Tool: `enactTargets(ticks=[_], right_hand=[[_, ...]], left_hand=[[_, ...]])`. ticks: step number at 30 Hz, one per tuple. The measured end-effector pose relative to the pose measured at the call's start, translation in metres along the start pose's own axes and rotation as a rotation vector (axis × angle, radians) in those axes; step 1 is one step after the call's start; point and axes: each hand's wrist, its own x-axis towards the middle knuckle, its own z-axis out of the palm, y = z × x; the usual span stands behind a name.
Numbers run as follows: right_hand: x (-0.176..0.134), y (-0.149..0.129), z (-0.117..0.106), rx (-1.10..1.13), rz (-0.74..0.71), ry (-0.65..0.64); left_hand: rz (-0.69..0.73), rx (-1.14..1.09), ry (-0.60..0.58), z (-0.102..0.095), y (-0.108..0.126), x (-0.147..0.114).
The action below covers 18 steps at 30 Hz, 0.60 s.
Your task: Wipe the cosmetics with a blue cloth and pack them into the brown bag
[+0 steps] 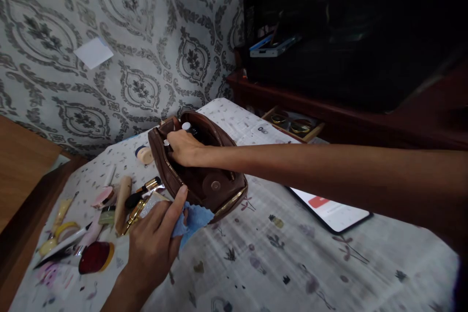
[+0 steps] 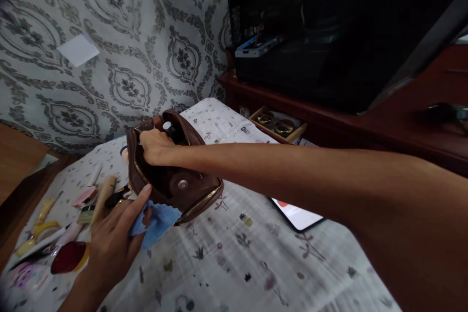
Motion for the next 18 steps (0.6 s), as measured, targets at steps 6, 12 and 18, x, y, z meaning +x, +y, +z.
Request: enactTargets(ticks=[6,12,18], right_hand=[[0.0039,0.0050,-0.0026,-0.003,-0.015,-0.042],[0.0034,0.0096,-0.0082,0.012,0.030,-0.062],[0.0028,0.0090,-0.0088,0.016,0.061,-0.054]], left_hand=[[-0.013,0.001,0.012,0.0018,0.0013,0.0004],[0.000,0.037,0.012,0.0009,0.0019,0.0013],[0.008,0.049,0.011,0.0011,0.0038,0.0035]])
